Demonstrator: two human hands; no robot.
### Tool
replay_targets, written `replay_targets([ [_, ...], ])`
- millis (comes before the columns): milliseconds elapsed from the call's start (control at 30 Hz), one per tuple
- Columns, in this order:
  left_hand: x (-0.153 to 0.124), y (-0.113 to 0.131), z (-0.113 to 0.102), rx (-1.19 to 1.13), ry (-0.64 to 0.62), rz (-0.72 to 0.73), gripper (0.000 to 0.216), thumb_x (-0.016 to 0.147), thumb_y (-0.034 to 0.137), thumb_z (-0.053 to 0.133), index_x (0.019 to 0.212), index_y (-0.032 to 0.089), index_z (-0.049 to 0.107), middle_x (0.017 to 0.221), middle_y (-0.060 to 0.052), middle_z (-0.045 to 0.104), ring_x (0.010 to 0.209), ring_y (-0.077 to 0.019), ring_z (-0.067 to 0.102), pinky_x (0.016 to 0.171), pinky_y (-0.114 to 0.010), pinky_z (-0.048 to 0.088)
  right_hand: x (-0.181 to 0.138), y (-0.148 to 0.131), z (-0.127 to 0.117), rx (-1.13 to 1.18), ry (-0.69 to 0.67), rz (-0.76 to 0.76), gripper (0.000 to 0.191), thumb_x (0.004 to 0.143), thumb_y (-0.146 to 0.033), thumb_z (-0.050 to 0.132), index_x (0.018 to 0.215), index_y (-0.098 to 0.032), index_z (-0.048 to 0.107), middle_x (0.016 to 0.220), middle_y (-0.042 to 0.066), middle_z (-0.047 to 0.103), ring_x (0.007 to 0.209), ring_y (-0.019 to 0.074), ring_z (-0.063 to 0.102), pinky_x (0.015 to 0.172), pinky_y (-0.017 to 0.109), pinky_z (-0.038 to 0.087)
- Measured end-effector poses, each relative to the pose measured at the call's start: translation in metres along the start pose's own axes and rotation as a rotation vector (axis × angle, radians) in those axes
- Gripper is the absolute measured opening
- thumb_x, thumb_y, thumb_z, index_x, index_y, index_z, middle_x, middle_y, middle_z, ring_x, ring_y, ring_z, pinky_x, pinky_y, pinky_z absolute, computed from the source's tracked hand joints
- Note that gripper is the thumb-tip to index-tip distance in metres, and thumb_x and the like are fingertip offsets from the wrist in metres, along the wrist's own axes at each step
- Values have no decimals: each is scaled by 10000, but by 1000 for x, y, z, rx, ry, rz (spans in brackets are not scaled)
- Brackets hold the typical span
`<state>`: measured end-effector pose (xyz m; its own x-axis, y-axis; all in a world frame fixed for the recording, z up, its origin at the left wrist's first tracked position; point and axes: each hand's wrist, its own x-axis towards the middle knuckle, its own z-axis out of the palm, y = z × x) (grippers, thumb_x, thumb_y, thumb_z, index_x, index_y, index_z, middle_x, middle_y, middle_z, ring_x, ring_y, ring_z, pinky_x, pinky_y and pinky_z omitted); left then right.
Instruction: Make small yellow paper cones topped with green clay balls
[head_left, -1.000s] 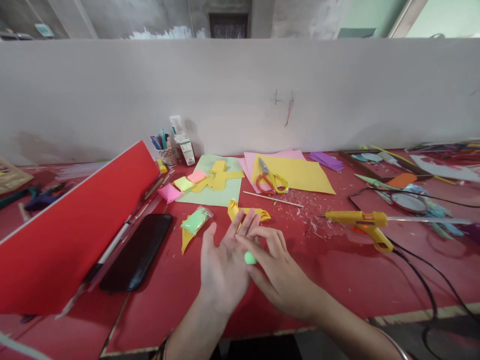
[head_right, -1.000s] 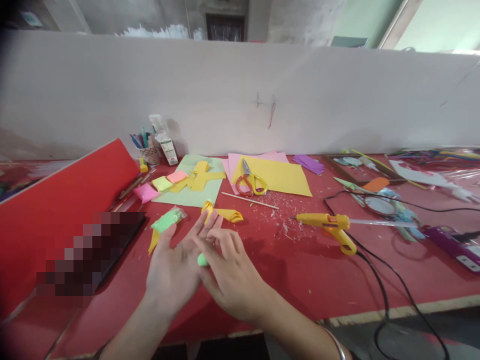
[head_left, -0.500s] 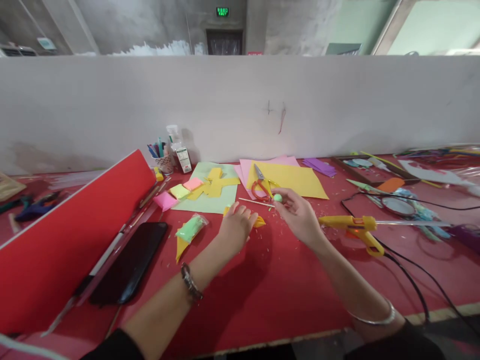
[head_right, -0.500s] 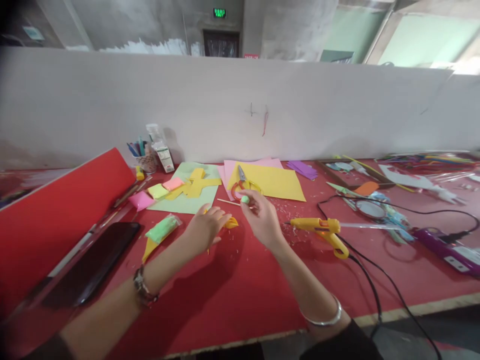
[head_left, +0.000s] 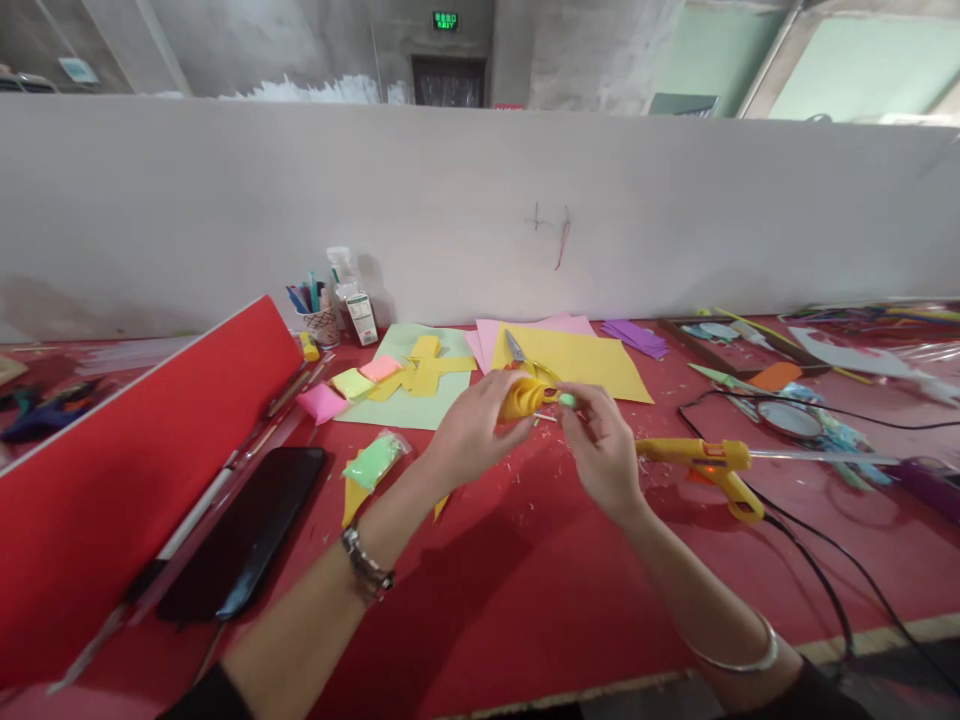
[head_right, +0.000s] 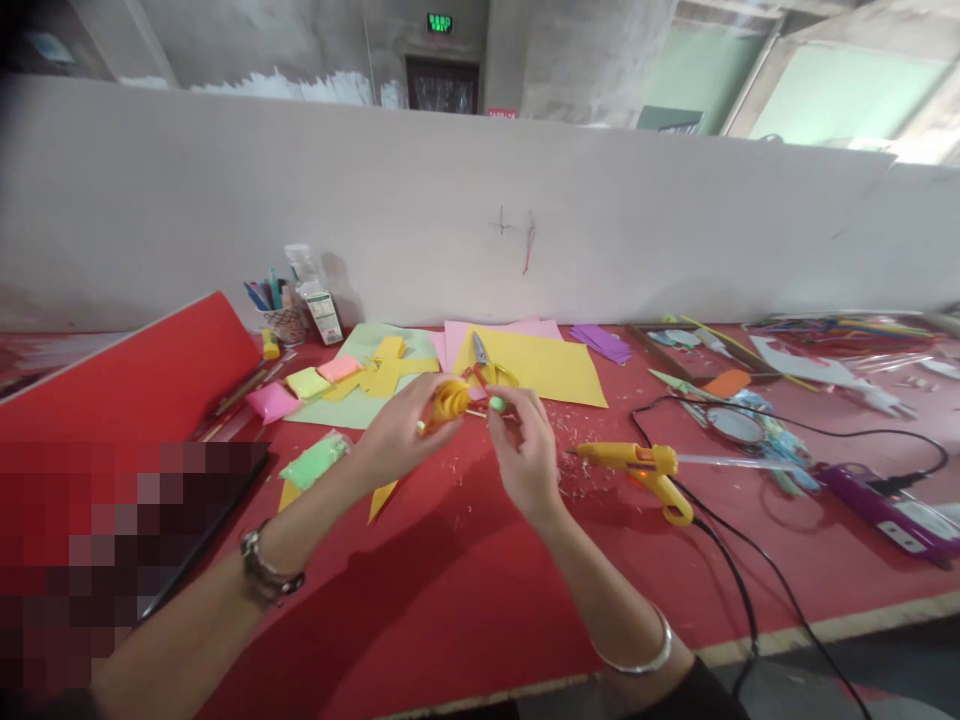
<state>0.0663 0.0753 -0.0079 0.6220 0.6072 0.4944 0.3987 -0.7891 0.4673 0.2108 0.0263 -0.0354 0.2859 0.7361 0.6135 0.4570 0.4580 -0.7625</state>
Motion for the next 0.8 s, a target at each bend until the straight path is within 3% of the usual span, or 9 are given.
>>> replay_targets([
  [67, -15, 5, -7, -336, 79, -40, 244, 758, 176, 450, 998, 191, 410, 917, -30, 525, 826, -140, 512, 739, -269, 417, -4, -3, 3, 30, -60, -30, 206, 794, -188, 470, 985, -240, 528, 926, 31, 548, 813, 123, 545, 688, 241, 478],
  [133, -33, 9, -9, -586, 59, -140, 231, 750, 156, 415, 976, 199, 391, 815, 3, 486, 693, -105, 490, 648, -237, 420, -8, -6, 6, 52, -103, -30, 228, 799, -168, 466, 1005, -249, 521, 932, 25, 550, 823, 115, 549, 708, 238, 481],
  [267, -64, 9, -2, -781, -55, -381, 201, 700, 172, 449, 891, 206, 395, 673, 59, 382, 537, -61, 369, 503, -179, 355, -16, -9, 14, 98, -224, 12, 228, 790, -151, 468, 981, -241, 555, 939, 25, 562, 848, 116, 567, 741, 244, 492],
  [367, -75, 2, 6, -731, -108, -518, 204, 677, 223, 494, 862, 198, 410, 638, 69, 377, 531, -67, 366, 500, -188, 343, -24, -10, 20, 165, -334, 98, 253, 778, -142, 472, 985, -241, 580, 953, 20, 614, 868, 118, 594, 755, 239, 503],
  [500, -78, -8, 10, -558, -52, -601, 217, 673, 238, 495, 875, 196, 427, 699, 47, 480, 611, -97, 448, 570, -217, 376, -31, -9, 25, 218, -400, 232, 229, 764, -149, 493, 930, -238, 623, 925, 5, 667, 844, 118, 625, 745, 224, 516],
  [800, -82, -15, 7, -199, -182, -557, 241, 686, 204, 462, 926, 186, 451, 690, 16, 565, 588, -136, 521, 522, -239, 376, -33, -8, 27, 198, -337, 285, 197, 737, -141, 530, 879, -237, 628, 887, 3, 665, 822, 114, 624, 718, 215, 522],
])
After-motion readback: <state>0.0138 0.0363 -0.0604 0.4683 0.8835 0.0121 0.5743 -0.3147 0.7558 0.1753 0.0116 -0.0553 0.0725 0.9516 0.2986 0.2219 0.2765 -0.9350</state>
